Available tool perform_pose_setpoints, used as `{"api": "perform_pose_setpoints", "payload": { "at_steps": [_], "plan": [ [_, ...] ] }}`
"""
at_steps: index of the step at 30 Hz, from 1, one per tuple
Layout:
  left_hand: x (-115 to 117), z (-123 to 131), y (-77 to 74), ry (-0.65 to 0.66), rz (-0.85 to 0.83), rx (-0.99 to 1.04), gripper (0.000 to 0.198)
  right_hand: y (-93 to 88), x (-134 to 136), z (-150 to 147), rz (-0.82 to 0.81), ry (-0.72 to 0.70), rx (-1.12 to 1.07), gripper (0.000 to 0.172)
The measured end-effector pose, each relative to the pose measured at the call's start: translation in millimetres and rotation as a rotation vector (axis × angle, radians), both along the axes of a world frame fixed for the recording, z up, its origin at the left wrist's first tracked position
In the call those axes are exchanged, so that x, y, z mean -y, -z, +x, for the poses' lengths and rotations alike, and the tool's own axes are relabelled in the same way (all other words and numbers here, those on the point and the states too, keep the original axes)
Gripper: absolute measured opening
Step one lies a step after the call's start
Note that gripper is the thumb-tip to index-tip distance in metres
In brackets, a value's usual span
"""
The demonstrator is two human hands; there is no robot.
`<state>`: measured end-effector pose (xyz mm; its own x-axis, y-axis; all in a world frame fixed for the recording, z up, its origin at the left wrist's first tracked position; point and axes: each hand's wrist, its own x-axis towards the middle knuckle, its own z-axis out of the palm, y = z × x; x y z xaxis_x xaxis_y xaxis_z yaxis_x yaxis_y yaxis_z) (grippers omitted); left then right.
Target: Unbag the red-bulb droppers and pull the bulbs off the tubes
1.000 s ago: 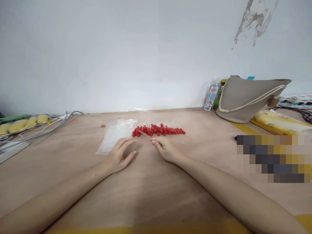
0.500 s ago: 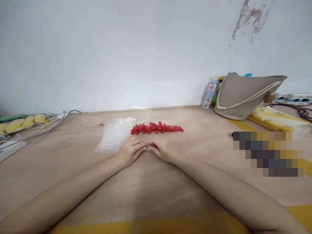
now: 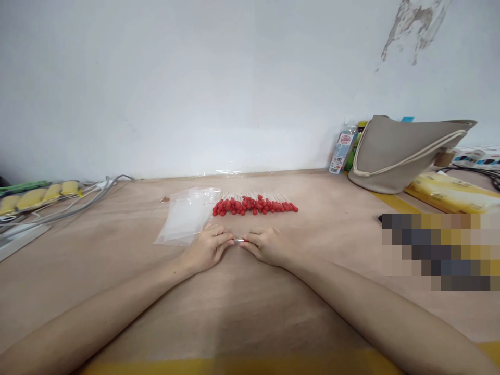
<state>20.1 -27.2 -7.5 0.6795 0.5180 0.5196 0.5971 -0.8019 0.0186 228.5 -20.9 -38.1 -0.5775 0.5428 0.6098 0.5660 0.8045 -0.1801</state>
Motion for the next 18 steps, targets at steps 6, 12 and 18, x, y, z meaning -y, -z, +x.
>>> {"api": "perform_pose_setpoints", "payload": {
  "at_steps": [6, 12, 18],
  "plan": [
    [0, -8, 0.9, 0.012, -0.020, 0.033, 0.027, -4.9, 5, 6, 0.117, 0.037, 0.086, 0.028],
    [-8, -46, 3.9, -0.178, 0.009, 0.177, 0.023, -13.8, -5, 53, -0.093, 0.257, -0.157, 0.027],
    [-6, -32, 8.9, -0.127, -0.042, 0.180, 0.024, -11.8, -16, 56, -0.194, 0.263, -0.132, 0.031]
  ]
}}
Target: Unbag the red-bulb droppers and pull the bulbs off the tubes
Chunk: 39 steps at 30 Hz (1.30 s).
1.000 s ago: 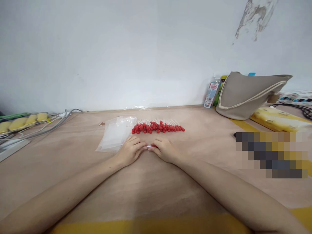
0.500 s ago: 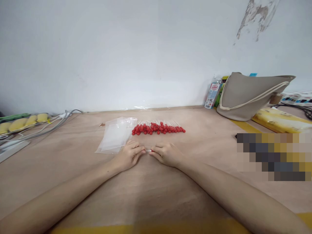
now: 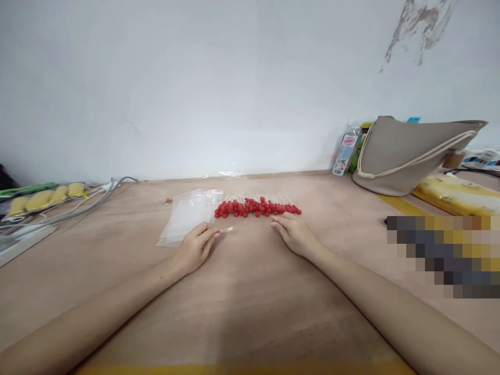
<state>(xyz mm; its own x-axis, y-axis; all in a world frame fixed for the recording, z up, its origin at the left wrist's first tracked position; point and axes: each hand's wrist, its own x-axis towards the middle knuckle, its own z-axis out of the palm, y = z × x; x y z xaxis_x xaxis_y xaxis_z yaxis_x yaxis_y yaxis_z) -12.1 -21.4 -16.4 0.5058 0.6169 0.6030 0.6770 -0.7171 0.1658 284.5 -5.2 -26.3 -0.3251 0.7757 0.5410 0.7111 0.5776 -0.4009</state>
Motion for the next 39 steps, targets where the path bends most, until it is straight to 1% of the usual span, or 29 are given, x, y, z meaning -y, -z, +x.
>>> {"api": "perform_pose_setpoints", "payload": {
  "at_steps": [3, 5, 8, 10, 12, 16, 20, 23, 26, 28, 30, 32, 35, 37, 39],
  "plan": [
    [-3, 15, 1.7, 0.039, 0.002, 0.017, 0.033, 1.5, 1, 1, 0.027, 0.052, -0.008, 0.033],
    [-7, 26, 1.0, 0.064, 0.023, 0.027, 0.036, 1.5, 2, 5, 0.012, 0.095, -0.056, 0.028],
    [-11, 46, -2.2, 0.050, 0.047, 0.015, 0.026, 1.3, 3, 13, -0.036, 0.169, -0.117, 0.014],
    [-15, 59, -3.7, 0.056, 0.056, 0.001, 0.018, 2.2, 3, 15, -0.015, 0.150, -0.129, 0.012],
    [-18, 70, -3.4, 0.088, 0.045, -0.003, 0.014, 3.9, 2, 16, 0.035, 0.097, -0.126, 0.015],
    [-25, 79, 1.0, 0.183, -0.070, 0.032, 0.011, 6.6, 1, 14, 0.093, 0.047, -0.076, 0.023],
    [-27, 78, 2.1, 0.230, -0.225, 0.062, 0.033, 7.1, 1, 13, 0.108, 0.023, -0.037, 0.026],
    [-27, 78, -0.1, 0.236, -0.287, 0.068, 0.036, 7.7, 1, 12, 0.088, 0.039, -0.021, 0.024],
    [-25, 78, -2.4, 0.228, -0.315, 0.063, 0.034, 7.0, 2, 12, 0.060, 0.046, -0.015, 0.022],
    [-22, 78, -3.9, 0.219, -0.292, 0.056, 0.033, 5.1, 4, 11, 0.042, 0.054, -0.009, 0.023],
    [-21, 77, -6.1, 0.197, -0.208, 0.076, 0.032, 2.6, 5, 11, 0.049, 0.079, -0.022, 0.027],
    [-23, 76, -10.3, 0.160, -0.109, 0.100, 0.028, 0.5, 5, 11, 0.094, 0.126, -0.064, 0.030],
    [-38, 81, -21.5, 0.065, -0.021, 0.111, 0.019, -0.2, 0, 14, 0.158, 0.235, -0.138, 0.027],
    [-53, 88, -31.5, -0.010, 0.010, 0.106, 0.017, 0.8, -5, 18, 0.149, 0.304, -0.174, 0.032],
    [-68, 99, -41.2, -0.067, 0.015, 0.068, 0.018, 2.1, -9, 22, 0.113, 0.339, -0.210, 0.038]
  ]
}}
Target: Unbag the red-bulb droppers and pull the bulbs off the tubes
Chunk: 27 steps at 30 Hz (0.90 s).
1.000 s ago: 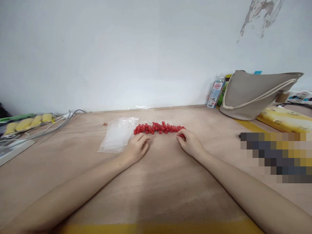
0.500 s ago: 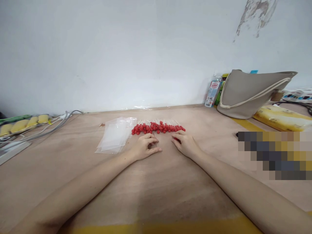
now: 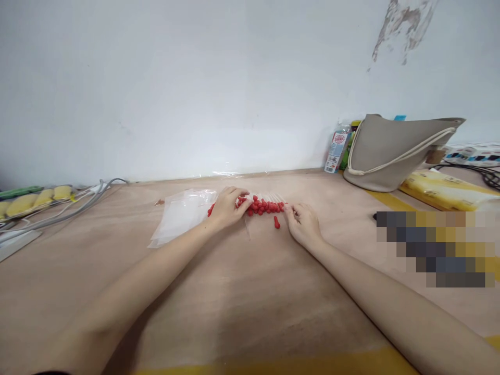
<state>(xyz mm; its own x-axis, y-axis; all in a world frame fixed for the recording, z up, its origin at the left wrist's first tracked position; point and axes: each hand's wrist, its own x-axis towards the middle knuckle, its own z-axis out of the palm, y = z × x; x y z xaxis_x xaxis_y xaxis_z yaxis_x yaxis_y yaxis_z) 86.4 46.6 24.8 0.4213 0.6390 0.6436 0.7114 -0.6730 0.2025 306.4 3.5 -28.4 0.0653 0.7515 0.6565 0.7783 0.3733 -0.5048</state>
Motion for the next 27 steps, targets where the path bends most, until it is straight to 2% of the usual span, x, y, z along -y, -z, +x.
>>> {"api": "perform_pose_setpoints", "payload": {
  "at_steps": [3, 7, 10, 12, 14, 17, 20, 23, 27],
  "plan": [
    [-16, 16, -9.6, -0.102, -0.041, -0.108, 0.028, 0.7, -2, 2, -0.038, -0.012, -0.052, 0.043],
    [-24, 31, -10.7, -0.210, -0.089, -0.213, 0.033, -0.5, 1, 0, -0.064, -0.032, -0.035, 0.044],
    [-22, 35, -9.6, -0.244, -0.085, -0.205, 0.027, -0.9, 0, 0, -0.082, -0.029, -0.044, 0.044],
    [-17, 32, -10.6, -0.272, -0.043, -0.127, 0.025, -0.8, -1, 0, -0.090, -0.019, -0.069, 0.043],
    [-6, 22, -12.2, -0.274, 0.035, 0.001, 0.025, -1.1, -2, 1, -0.076, -0.014, -0.076, 0.041],
    [22, -9, -10.6, -0.173, 0.124, 0.134, 0.025, -3.6, 2, -2, 0.033, -0.018, -0.020, 0.037],
    [55, -49, 0.1, -0.010, 0.076, 0.075, 0.019, -8.8, 12, -12, 0.192, -0.063, 0.030, 0.026],
    [78, -82, 15.8, 0.038, -0.006, 0.005, 0.017, -14.3, 27, -25, 0.267, -0.189, 0.145, 0.034],
    [84, -94, 30.4, 0.032, -0.043, 0.020, 0.017, -16.3, 42, -43, 0.245, -0.369, 0.354, 0.037]
  ]
}}
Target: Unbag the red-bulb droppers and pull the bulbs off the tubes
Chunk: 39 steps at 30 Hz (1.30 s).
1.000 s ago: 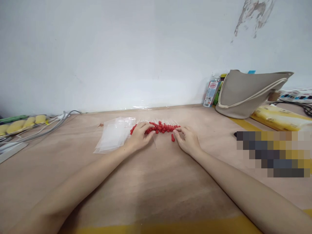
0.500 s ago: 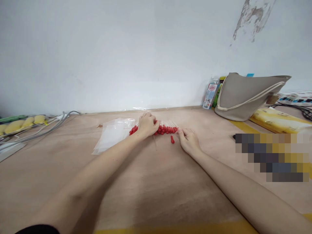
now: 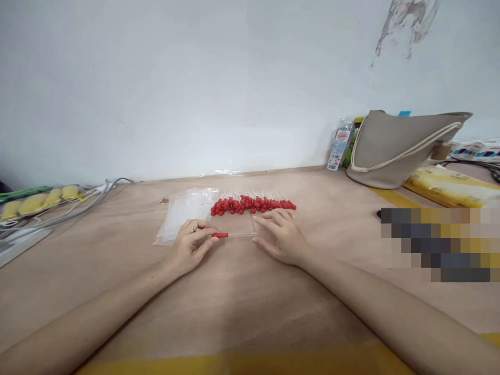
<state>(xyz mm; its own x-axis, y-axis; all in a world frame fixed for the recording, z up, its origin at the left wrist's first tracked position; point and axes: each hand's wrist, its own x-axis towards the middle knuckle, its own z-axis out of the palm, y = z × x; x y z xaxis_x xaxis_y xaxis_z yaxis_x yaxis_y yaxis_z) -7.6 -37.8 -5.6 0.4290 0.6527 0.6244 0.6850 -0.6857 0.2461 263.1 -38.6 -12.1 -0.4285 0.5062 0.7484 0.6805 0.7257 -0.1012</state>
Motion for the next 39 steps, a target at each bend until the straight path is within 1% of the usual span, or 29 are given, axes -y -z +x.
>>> {"api": "perform_pose_setpoints", "payload": {
  "at_steps": [4, 9, 11, 15, 16, 18, 20, 24, 27, 34, 39],
  "plan": [
    [-4, 9, 3.6, 0.050, 0.026, -0.007, 0.017, 3.4, 3, -14, -0.028, -0.037, 0.078, 0.031],
    [-4, 13, 3.6, 0.053, 0.047, -0.029, 0.019, 5.9, 1, -25, -0.051, 0.008, 0.167, 0.025],
    [-4, 14, 2.3, 0.068, 0.049, -0.038, 0.020, 6.0, 1, -28, -0.053, 0.004, 0.195, 0.025],
    [-2, 22, -1.7, 0.170, 0.022, -0.109, 0.033, 4.6, 1, -31, -0.041, -0.019, 0.220, 0.024],
    [-2, 25, -2.4, 0.195, 0.011, -0.138, 0.033, 4.0, 2, -31, -0.036, -0.025, 0.226, 0.024],
    [-2, 30, -3.2, 0.219, -0.003, -0.190, 0.028, 2.9, 2, -32, -0.031, -0.041, 0.235, 0.025],
    [-2, 34, -3.5, 0.207, -0.002, -0.235, 0.023, 2.3, 3, -32, -0.030, -0.057, 0.229, 0.027],
    [0, 36, -5.7, 0.159, 0.009, -0.343, 0.027, 2.5, 3, -32, -0.020, -0.101, 0.201, 0.025],
    [3, 35, -8.8, 0.165, 0.018, -0.410, 0.029, 2.1, 3, -32, 0.011, -0.133, 0.201, 0.025],
    [4, 32, -10.9, 0.191, 0.008, -0.440, 0.030, -0.9, 7, -29, 0.060, -0.151, 0.205, 0.020],
    [9, 28, -9.4, 0.214, 0.011, -0.432, 0.027, 1.9, 11, -28, 0.086, -0.163, 0.209, 0.019]
  ]
}}
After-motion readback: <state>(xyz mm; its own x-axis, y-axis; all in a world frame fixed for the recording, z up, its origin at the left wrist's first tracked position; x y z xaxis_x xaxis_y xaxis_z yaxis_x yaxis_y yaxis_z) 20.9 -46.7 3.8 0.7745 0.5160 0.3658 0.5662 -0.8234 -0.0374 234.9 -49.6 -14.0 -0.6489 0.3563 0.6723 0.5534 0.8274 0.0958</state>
